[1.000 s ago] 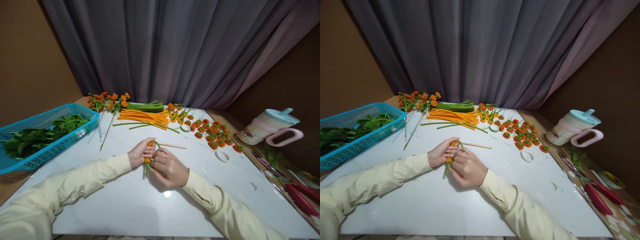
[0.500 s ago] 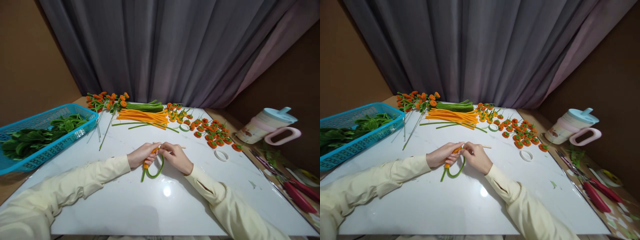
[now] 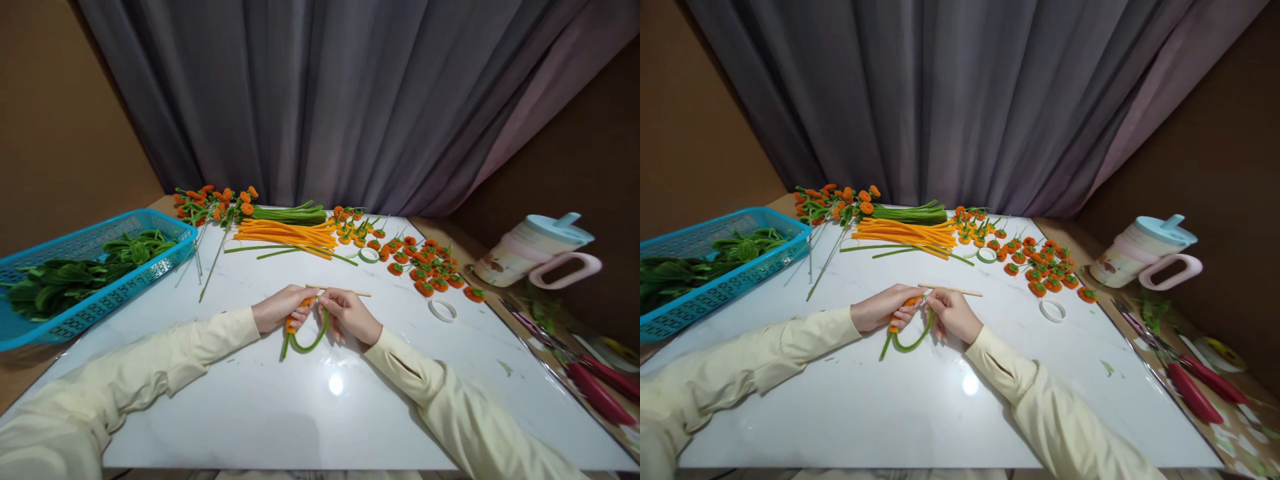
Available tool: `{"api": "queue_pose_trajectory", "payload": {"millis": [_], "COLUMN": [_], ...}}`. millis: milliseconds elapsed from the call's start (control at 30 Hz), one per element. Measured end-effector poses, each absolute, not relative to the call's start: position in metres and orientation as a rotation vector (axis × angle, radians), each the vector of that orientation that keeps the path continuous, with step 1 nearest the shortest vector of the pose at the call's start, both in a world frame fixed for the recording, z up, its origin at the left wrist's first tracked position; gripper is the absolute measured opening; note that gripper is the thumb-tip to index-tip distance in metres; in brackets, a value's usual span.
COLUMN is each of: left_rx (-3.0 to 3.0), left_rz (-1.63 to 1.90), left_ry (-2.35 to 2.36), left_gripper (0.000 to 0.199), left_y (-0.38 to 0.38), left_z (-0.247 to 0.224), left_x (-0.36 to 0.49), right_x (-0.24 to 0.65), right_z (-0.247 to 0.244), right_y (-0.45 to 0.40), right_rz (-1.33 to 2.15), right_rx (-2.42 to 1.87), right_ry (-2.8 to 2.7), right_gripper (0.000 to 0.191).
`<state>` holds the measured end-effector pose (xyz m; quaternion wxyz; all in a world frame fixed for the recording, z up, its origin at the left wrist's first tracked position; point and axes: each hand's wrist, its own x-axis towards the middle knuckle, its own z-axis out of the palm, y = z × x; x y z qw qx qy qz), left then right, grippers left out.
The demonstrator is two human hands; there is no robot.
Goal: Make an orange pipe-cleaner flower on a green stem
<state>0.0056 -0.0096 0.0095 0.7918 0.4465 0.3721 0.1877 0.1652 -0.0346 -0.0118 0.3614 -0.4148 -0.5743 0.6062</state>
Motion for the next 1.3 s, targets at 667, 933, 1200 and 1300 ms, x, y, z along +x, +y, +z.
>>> {"api": "queue_pose_trajectory", "payload": {"millis": [667, 933, 1200, 1300], "left_rx": [0.855, 0.579, 0.293, 0.272], "left_rz": [0.426, 0.59, 0.628, 0.676], "left_ry": [0.785, 0.632, 0.506, 0.497], "left_gripper": [0.032, 0.033, 0.041, 0.039], "left_y": [-0.006, 0.007, 0.012, 0.01], "left_z": [0.01, -0.005, -0.002, 0.0], "left_x": [0.002, 0.003, 0.002, 0.003], "right_x": [0.17, 0.168, 0.165, 0.162], "right_z": [-0.014, 0.013, 0.002, 0.0], "right_y": [-0.033, -0.051, -0.05, -0.052], "right_rz": [1.45, -0.011, -0.12, -0.166], "right_rx": [-1.144, -0.852, -0.707, -0.699], "right_ry": [-1.604, -2.244, -2.531, -2.57], "right_gripper": [0.039, 0.013, 0.009, 0.009]}}
